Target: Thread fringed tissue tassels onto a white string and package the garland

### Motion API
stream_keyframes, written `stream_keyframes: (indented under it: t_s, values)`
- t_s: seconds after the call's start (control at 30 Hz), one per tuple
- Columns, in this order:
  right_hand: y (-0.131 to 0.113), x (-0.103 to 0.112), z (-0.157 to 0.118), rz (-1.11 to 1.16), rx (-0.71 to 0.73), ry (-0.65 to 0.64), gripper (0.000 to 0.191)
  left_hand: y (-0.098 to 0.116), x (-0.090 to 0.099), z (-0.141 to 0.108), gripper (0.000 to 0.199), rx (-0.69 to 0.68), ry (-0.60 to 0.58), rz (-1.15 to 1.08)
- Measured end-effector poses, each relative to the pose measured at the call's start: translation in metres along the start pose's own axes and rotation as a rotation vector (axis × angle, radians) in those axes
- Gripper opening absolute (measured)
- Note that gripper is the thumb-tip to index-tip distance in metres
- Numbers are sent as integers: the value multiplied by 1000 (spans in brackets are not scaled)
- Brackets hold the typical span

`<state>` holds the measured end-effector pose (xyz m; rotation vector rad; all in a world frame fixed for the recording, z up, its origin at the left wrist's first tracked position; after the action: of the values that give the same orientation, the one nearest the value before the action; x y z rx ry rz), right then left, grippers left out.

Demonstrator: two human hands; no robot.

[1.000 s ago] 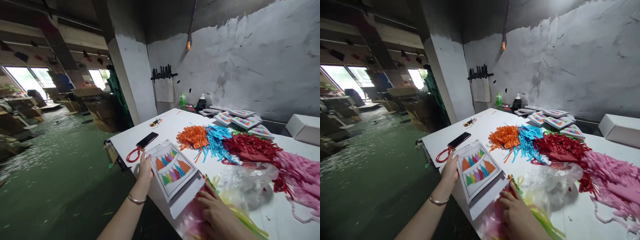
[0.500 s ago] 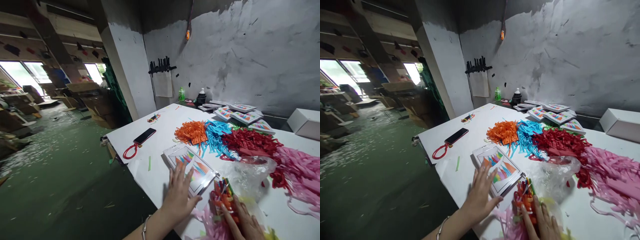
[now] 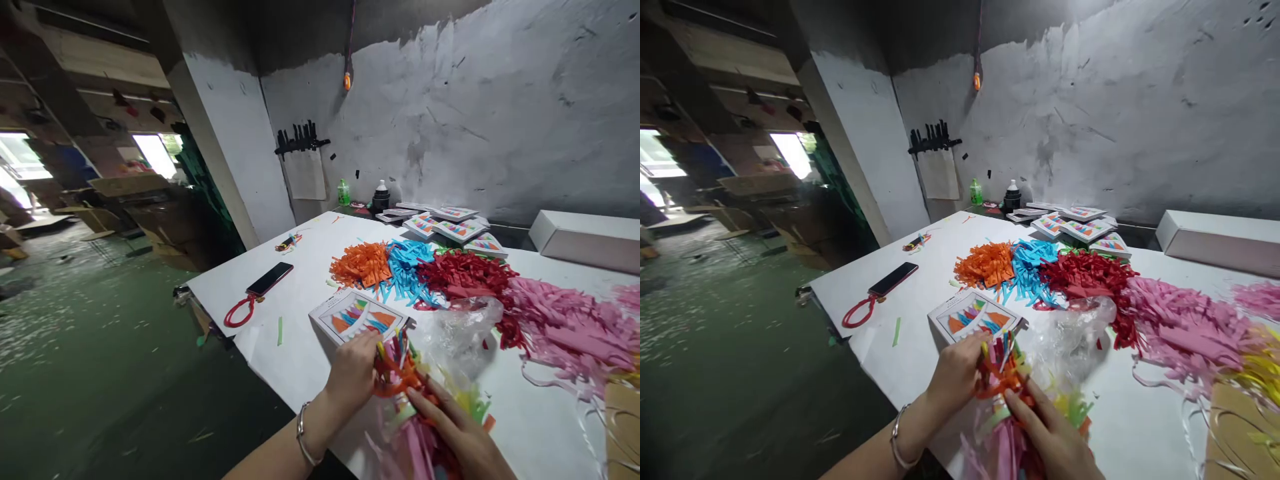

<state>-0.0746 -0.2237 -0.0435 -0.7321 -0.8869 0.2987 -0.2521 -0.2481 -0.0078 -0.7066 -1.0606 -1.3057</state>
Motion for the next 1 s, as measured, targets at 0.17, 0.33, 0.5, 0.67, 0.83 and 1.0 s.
stream_keyframes:
  t_s: [0.17, 0.33, 0.5, 0.67, 0.83, 1.0]
  values:
    - [-21, -14, 25, 9, -11, -309, 83, 1, 27, -3, 40, -34, 180, -24]
    - [-31, 12, 62, -16, -152, -462, 45, 40, 25, -18, 29, -216, 230, -70]
    - [-7, 1, 65, -315, -171, -236, 48, 56, 40, -26, 22, -275, 330, -127]
    - [-10, -54, 14, -528, 275, -18, 61, 52, 41, -33, 23, -262, 322, -134]
    - [14, -73, 23, -368, 105, -248, 60, 59, 23, -55, 27, -290, 336, -136]
    - [4, -66, 40, -316, 81, -328, 66, 40, 15, -50, 30, -248, 185, -200]
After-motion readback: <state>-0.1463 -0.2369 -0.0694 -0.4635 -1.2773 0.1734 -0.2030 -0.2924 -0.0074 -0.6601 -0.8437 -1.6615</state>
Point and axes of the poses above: each hand's wrist, its own z-axis towards the middle knuckle, its own x-axis out of the back of the hand, y = z × x, the point moved 10 cm from there along z, towards the middle knuckle, and after that the axes turned 11 degrees about z, right-handed, at the moved point
